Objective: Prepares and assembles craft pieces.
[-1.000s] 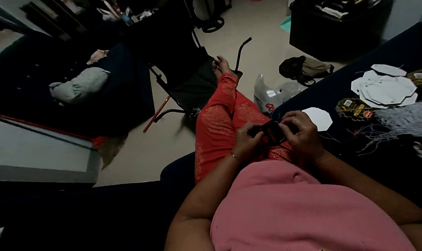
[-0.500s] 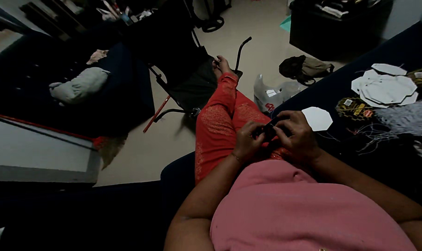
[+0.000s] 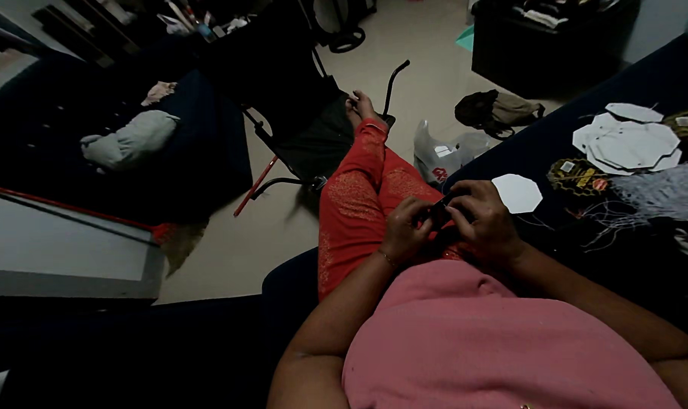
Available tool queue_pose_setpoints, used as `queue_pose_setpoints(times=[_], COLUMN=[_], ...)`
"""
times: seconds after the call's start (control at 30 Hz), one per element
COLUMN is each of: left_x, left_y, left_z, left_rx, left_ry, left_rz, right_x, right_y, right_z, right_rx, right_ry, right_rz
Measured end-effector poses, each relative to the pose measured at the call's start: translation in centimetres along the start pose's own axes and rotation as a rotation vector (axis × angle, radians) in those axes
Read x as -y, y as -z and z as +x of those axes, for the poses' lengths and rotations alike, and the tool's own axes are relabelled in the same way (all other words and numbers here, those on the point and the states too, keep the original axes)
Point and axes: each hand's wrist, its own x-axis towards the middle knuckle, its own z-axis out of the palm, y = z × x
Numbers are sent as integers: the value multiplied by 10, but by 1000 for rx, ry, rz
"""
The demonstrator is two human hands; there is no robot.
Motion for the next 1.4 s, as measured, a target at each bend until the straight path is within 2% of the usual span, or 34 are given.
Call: queue_pose_setpoints(times=[0.8, 0.93, 1.03, 1.23, 1.4], left_x=[-1, -3, -8, -5, -5], left_y=[0, 3, 4, 2, 2], left_z=[-1, 0, 3, 3, 4], left_rx=[28, 70, 115, 146, 130], left_ry=[-66, 125, 265, 108, 70], left_rz=[-33, -260, -313, -187, -156], right_x=[-3, -4, -4, -3, -2], right_y=[-3, -2, -2, 0, 2], right_z=[0, -3, -4, -6, -5], right_rx=[-25, -23, -26, -6, 36], right_ry=[3, 39, 67, 97, 115], right_rz=[37, 70, 67, 77, 102])
